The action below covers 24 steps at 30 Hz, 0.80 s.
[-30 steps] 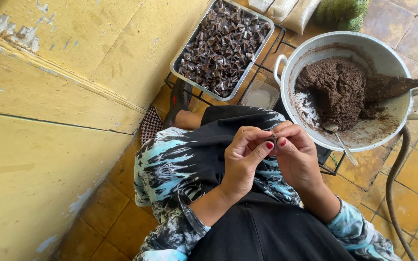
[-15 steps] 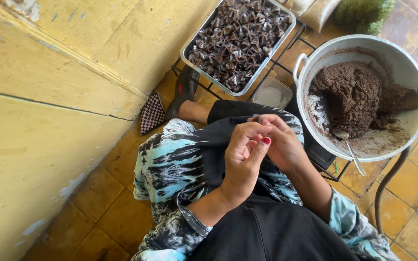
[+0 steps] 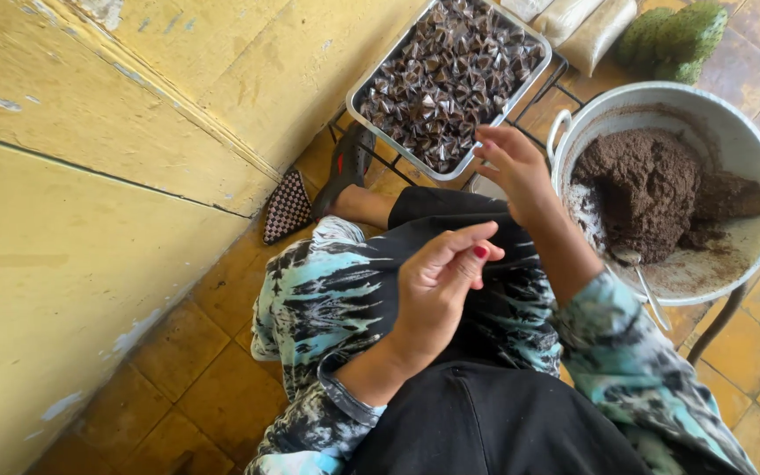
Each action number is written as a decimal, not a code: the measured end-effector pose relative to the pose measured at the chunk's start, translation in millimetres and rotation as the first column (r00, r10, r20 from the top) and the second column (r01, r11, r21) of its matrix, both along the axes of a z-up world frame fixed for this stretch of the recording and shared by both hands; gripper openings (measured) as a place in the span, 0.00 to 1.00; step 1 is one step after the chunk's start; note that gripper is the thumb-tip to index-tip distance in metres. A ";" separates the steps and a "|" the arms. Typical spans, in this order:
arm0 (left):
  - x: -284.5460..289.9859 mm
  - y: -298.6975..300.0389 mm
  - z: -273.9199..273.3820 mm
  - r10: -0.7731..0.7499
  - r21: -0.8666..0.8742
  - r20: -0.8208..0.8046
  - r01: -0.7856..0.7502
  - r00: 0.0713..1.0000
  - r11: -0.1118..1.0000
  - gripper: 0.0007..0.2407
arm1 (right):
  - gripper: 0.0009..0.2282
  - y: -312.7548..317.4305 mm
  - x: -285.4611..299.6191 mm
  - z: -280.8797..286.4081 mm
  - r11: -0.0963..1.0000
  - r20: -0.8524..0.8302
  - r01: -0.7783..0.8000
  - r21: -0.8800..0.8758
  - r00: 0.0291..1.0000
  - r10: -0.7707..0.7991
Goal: Shaping small balls of dough and placing them into individual wrappers
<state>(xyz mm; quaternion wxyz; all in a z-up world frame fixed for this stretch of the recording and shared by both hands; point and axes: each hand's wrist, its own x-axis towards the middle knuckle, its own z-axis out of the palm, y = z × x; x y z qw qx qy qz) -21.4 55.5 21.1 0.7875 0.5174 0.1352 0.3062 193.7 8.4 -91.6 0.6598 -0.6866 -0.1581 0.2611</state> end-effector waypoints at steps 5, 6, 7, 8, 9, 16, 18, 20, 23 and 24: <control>-27.2 45.7 12.2 0.161 0.530 -0.013 -0.130 0.987 0.838 0.12 | 0.10 -112.4 -37.9 -29.4 0.949 0.456 0.047 -0.311 0.884 0.106; -30.3 57.8 14.9 0.263 0.791 0.041 -0.192 0.964 0.580 0.11 | 0.10 -132.3 -48.3 -36.4 0.950 0.569 0.077 -0.303 0.814 0.116; -38.6 64.9 8.5 0.249 0.791 0.023 -0.170 0.968 0.587 0.11 | 0.10 -146.9 -59.9 -37.4 0.947 0.555 0.086 -0.309 0.825 0.106; -46.8 72.4 2.2 0.373 0.917 -0.074 -0.084 0.925 0.390 0.13 | 0.13 -161.0 -71.7 -38.2 0.951 0.577 0.111 -0.289 0.813 0.080; -55.2 79.2 -4.2 0.507 0.983 -0.130 0.042 0.852 0.181 0.14 | 0.17 -174.7 -82.9 -39.3 0.955 0.597 0.132 -0.267 0.800 0.056; -114.6 75.1 -37.9 0.629 0.913 -0.386 0.182 0.674 0.366 0.24 | 0.08 -224.5 -146.1 -98.2 0.902 0.641 0.353 -0.249 0.758 -0.119; -127.9 72.1 -51.4 0.669 0.952 -0.285 0.120 0.686 0.283 0.26 | 0.21 -204.5 -161.5 -69.7 0.873 0.774 0.314 -0.372 0.624 0.105; -132.5 62.8 -50.9 0.687 0.957 -0.271 0.117 0.674 0.264 0.26 | 0.22 -193.1 -162.4 -72.5 0.832 0.830 0.382 -0.402 0.536 0.155; -140.2 50.8 -47.2 0.715 0.967 -0.235 0.082 0.658 0.242 0.22 | 0.20 -191.8 -158.8 -89.2 0.795 0.866 0.437 -0.422 0.453 0.211; -142.3 46.8 -45.9 0.725 0.969 -0.216 0.052 0.654 0.242 0.19 | 0.16 -194.5 -156.2 -96.9 0.800 0.860 0.423 -0.425 0.463 0.213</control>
